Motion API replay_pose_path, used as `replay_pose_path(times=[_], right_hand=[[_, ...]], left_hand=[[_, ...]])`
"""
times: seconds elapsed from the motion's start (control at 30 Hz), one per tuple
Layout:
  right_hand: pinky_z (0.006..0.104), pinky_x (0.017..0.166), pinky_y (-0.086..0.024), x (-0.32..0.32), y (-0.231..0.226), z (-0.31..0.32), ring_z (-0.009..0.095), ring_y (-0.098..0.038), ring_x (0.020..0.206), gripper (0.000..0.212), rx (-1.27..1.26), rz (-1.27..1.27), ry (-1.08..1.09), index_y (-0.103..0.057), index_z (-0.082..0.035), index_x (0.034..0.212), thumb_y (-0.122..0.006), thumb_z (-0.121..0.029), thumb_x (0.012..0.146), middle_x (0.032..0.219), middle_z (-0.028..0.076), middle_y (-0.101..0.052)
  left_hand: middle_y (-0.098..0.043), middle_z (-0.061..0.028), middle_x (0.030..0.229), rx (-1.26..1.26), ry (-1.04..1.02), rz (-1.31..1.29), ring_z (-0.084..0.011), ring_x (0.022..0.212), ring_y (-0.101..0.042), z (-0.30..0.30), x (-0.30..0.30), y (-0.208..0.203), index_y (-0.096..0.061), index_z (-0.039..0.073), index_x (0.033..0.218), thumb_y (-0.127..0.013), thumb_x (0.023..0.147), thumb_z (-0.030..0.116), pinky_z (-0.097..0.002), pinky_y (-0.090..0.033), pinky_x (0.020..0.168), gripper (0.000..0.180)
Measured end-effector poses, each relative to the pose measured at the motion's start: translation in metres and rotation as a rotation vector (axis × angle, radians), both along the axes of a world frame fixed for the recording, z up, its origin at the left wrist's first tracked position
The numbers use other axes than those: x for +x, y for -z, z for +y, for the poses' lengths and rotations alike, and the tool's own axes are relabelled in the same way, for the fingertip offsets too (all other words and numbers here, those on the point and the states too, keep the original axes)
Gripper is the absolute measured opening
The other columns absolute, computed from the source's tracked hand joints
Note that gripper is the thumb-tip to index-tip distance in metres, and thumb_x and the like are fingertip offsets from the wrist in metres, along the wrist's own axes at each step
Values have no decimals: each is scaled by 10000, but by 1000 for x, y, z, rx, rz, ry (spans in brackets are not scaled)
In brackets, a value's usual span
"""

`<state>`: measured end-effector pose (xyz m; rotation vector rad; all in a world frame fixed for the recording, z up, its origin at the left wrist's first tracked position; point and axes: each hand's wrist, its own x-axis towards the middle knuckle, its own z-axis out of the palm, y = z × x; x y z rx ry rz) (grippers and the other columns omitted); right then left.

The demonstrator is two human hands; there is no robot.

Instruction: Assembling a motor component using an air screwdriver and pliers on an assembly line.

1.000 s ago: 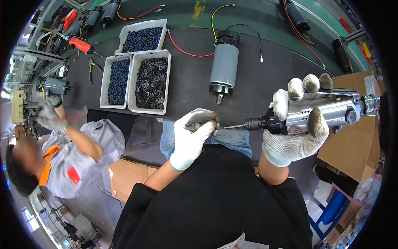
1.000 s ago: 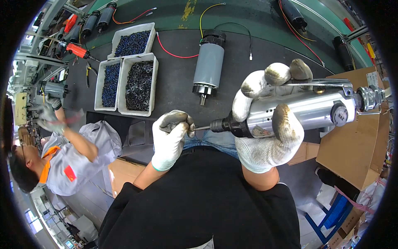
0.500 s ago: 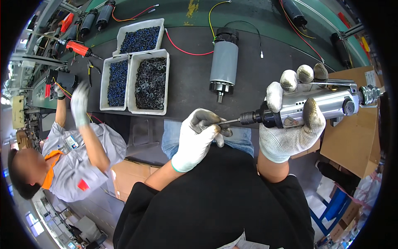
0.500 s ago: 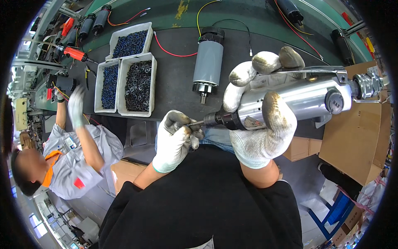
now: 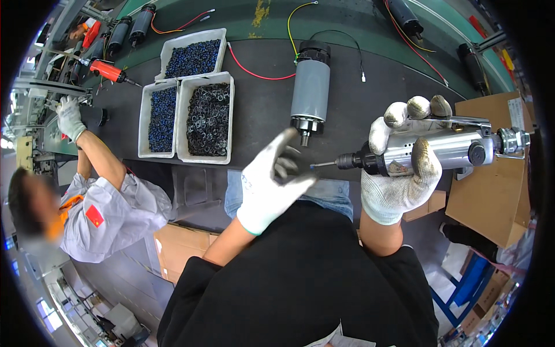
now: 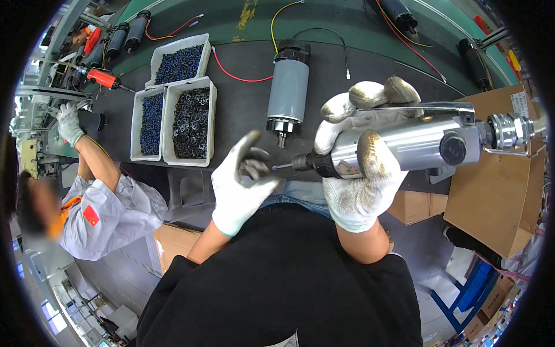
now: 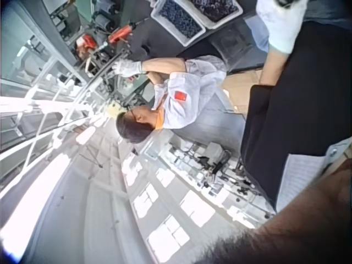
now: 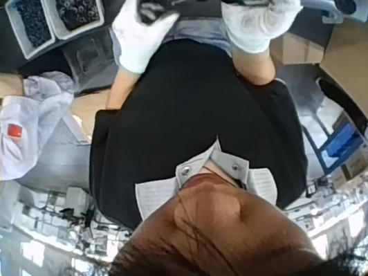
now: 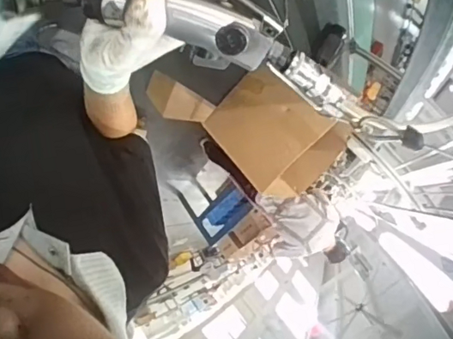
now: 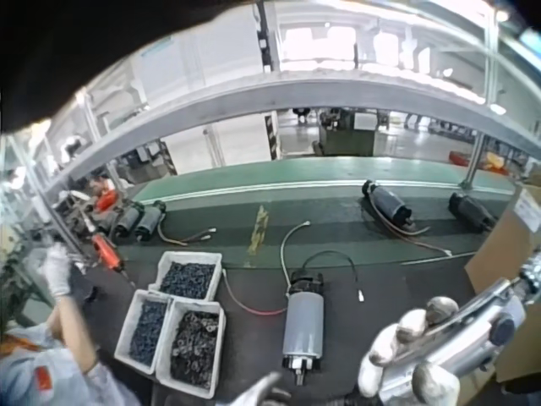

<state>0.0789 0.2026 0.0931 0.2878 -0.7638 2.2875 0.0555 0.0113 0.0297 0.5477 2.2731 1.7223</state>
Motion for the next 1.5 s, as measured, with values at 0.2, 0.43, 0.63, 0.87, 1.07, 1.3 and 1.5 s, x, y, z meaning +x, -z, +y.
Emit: replay_pose_path(times=[0.2,0.43,0.63,0.87,1.07,1.3,1.5], right_hand=[[347,649,-623,1,9,11,332,-688,1052,694,102,-59,136,-435,-35,1527,-774,-66,923,1270,203,-625],[346,686,-617,-1,20,10,322,-685,1046,665,201,-128,212,-441,-16,1513,-766,-78,936,1267,209,-625],[365,723,-608,-16,34,3,326,-667,1064,599,283,-134,236,-472,-9,1487,-726,-69,948,1275,197,-622],[393,778,-611,-34,63,-16,323,-691,1058,591,395,-186,257,-444,16,1482,-722,-80,969,1286,221,-626],[414,817,-615,-39,76,-24,323,-700,1049,614,508,-264,268,-416,25,1483,-734,-86,969,1272,229,-630],[411,821,-628,-40,85,-30,328,-707,1021,590,520,-250,263,-424,3,1460,-740,-94,970,1223,221,-637],[393,797,-631,-37,83,-31,307,-696,981,504,564,-330,233,-466,-11,1387,-738,-105,974,1164,203,-640]], left_hand=[[-745,-180,1137,-430,-106,548,-249,712,-720,35,-23,51,-304,49,1653,-792,889,156,-346,-606,727,912],[-704,-164,1227,366,32,-639,-145,744,-697,33,-32,65,-118,69,1710,-633,1045,127,-296,-552,594,843],[-718,-131,1091,265,-79,-495,-80,719,-638,35,-18,61,-38,90,1723,-553,1096,120,-242,-505,571,812],[-720,-121,1043,409,-65,-571,-75,697,-604,31,-22,64,-26,107,1726,-523,1105,94,-232,-496,573,796],[-723,-115,1026,349,-13,-655,-78,696,-605,26,-29,60,-58,111,1724,-514,1103,68,-240,-504,586,772],[-725,-91,1021,296,-8,-625,-77,706,-613,24,-32,62,-74,107,1723,-549,1088,53,-242,-506,592,795],[-722,-67,1015,323,1,-636,-72,714,-620,24,-33,67,-98,101,1722,-592,1072,59,-243,-506,586,818]])
